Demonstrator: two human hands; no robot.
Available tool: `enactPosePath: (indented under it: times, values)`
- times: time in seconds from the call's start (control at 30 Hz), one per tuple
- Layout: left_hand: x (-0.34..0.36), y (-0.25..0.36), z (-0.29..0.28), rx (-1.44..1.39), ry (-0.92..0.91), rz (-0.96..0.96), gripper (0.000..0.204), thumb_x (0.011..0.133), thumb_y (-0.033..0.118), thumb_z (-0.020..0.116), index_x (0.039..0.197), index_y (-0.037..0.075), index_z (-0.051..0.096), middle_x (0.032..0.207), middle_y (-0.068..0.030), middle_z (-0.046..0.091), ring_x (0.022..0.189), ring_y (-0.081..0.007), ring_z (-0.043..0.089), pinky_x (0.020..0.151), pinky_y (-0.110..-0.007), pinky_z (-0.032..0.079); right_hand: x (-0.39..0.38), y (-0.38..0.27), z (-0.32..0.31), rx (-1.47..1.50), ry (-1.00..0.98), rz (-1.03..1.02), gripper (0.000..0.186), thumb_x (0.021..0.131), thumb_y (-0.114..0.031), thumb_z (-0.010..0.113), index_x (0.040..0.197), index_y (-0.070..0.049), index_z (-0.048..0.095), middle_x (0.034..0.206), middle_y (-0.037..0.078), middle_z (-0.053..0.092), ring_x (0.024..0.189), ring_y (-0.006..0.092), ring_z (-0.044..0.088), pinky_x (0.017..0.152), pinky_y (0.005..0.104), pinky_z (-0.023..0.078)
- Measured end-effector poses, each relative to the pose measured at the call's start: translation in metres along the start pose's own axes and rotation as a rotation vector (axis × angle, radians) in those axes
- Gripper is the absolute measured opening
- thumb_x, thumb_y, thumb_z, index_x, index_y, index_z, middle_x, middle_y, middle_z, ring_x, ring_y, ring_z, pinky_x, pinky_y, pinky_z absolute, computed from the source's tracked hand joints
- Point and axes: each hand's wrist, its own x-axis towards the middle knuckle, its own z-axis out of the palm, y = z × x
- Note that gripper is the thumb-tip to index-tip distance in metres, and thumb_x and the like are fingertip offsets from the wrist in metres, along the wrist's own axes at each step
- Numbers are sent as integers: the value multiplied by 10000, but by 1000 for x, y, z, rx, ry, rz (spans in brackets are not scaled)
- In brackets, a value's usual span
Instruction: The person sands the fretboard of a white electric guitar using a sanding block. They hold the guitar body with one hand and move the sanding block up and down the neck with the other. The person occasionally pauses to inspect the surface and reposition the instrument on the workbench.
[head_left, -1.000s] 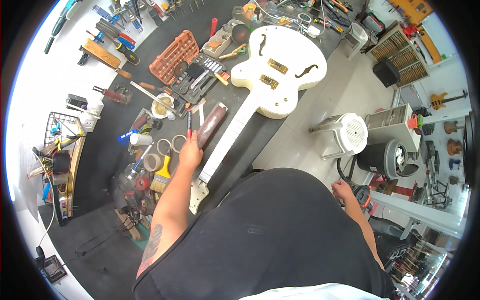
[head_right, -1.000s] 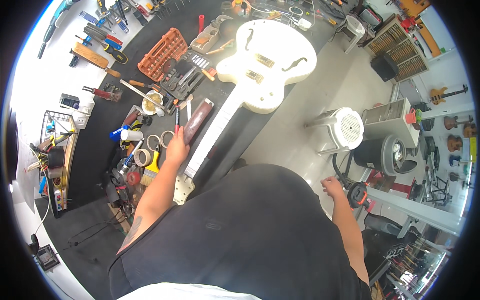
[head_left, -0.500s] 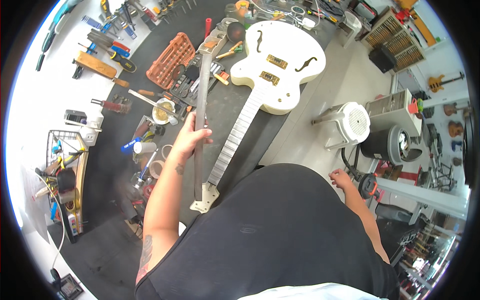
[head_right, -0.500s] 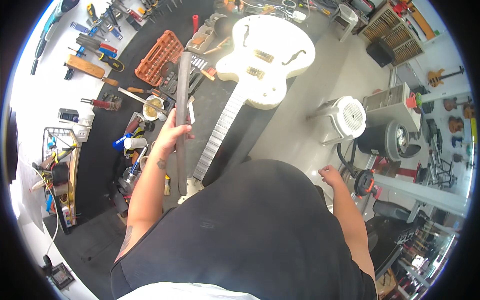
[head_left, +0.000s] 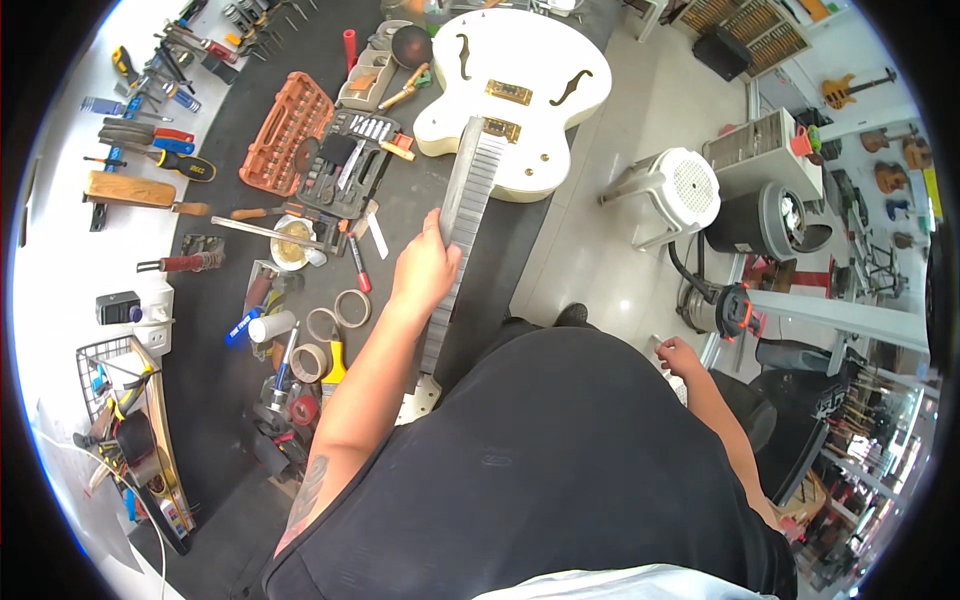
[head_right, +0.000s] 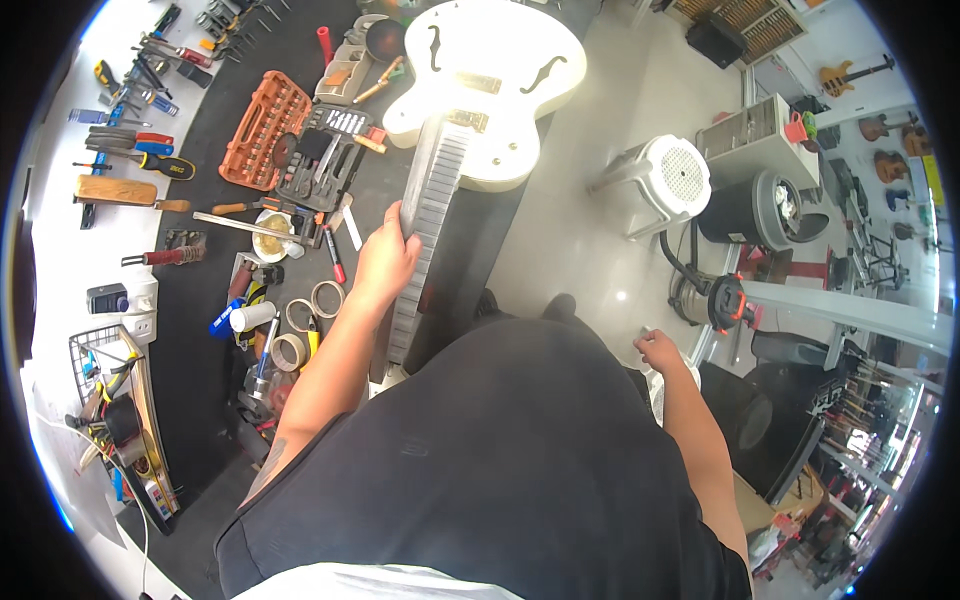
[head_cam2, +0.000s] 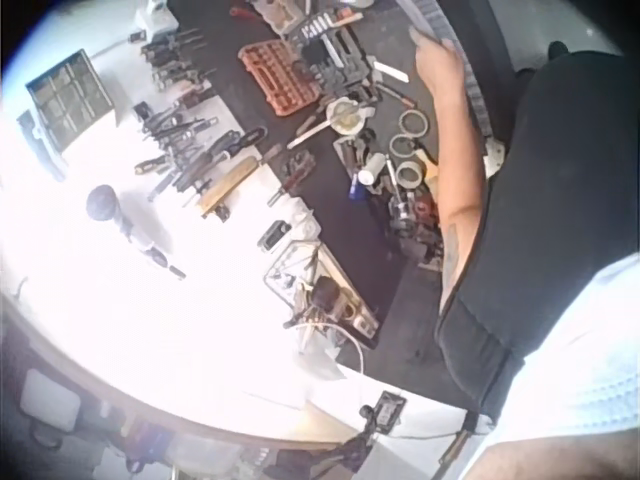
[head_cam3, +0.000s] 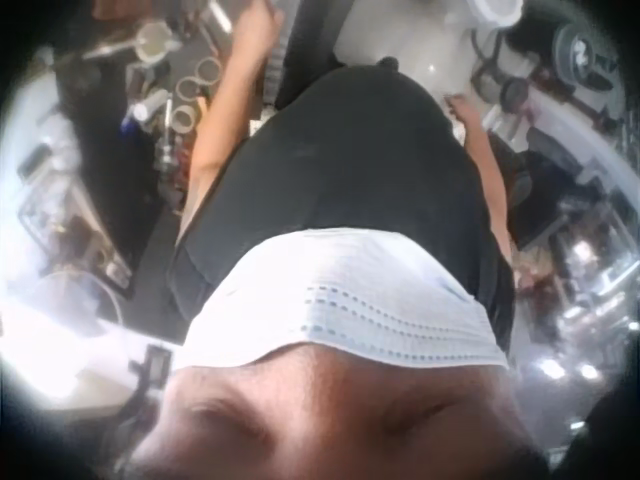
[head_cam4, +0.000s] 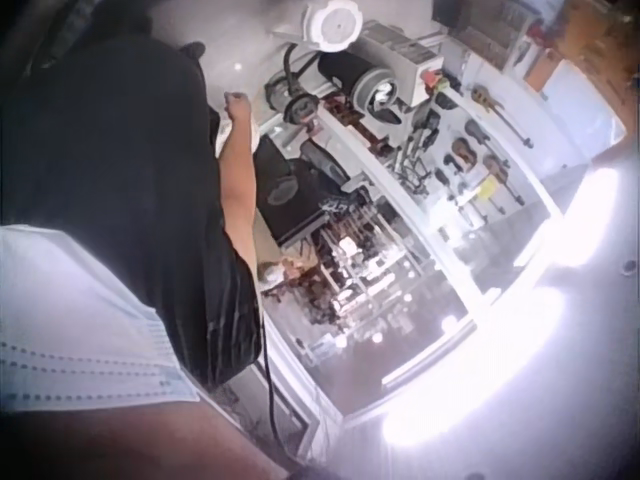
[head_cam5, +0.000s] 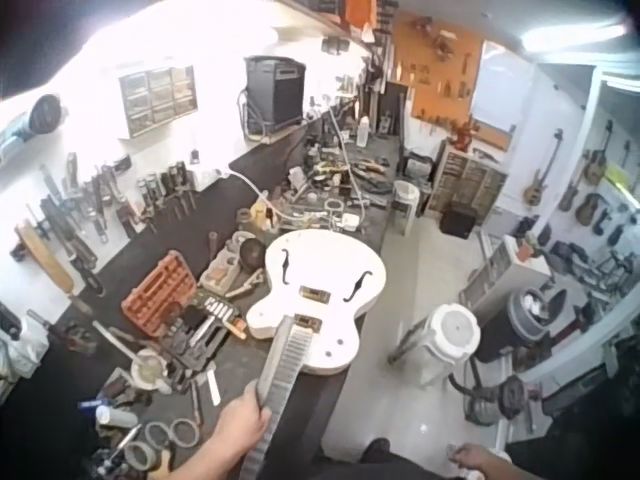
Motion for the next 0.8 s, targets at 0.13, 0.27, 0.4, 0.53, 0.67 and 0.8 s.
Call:
enactPosePath:
  times: [0.13,0.27,0.4,0.53,0.67,0.8]
  values:
    - [7,-1,8,86,-9,18,778,963,157,621,1644,-79,330,1000,-335,761,943,-523,746,878,-599,584,-6,10,11,67,-14,47,473,917,-387,818,1212,-40,691,1018,133,784,802,227,775,690,388,587]
    - [16,5,6,137,-151,-31,842,965,182,613,1689,-69,265,981,-287,769,898,-483,753,862,-592,591,-3,9,16,90,-22,38,472,922,-386,815,1228,-50,689,1005,114,780,799,215,770,668,383,579]
    - [22,-9,14,113,-92,-11,865,967,191,612,1715,-37,241,970,-283,769,897,-475,758,848,-596,587,12,-35,17,46,-34,-43,470,927,-377,809,1239,-45,695,1048,150,794,860,249,791,770,408,600]
    - [31,-2,23,82,-86,-8,877,970,205,625,1720,-30,236,1015,-287,768,925,-466,761,867,-578,595,32,-101,13,-192,18,-342,445,966,-347,795,1258,-30,682,1088,149,795,907,254,781,812,391,602]
    - [17,5,4,28,-65,-83,883,974,233,667,1714,-33,264,1164,-278,762,1052,-440,752,946,-543,592,5,-257,13,-388,-42,-694,464,988,-356,769,1322,-42,694,1246,221,782,1182,391,745,1003,464,589]
    - [-31,-12,7,28,454,66,709,971,158,714,1618,20,462,1298,-254,714,1147,-427,705,1000,-520,570,-34,-418,-13,-554,-158,-1231,341,985,-250,770,1245,-40,707,1164,214,784,1096,391,756,954,469,589]
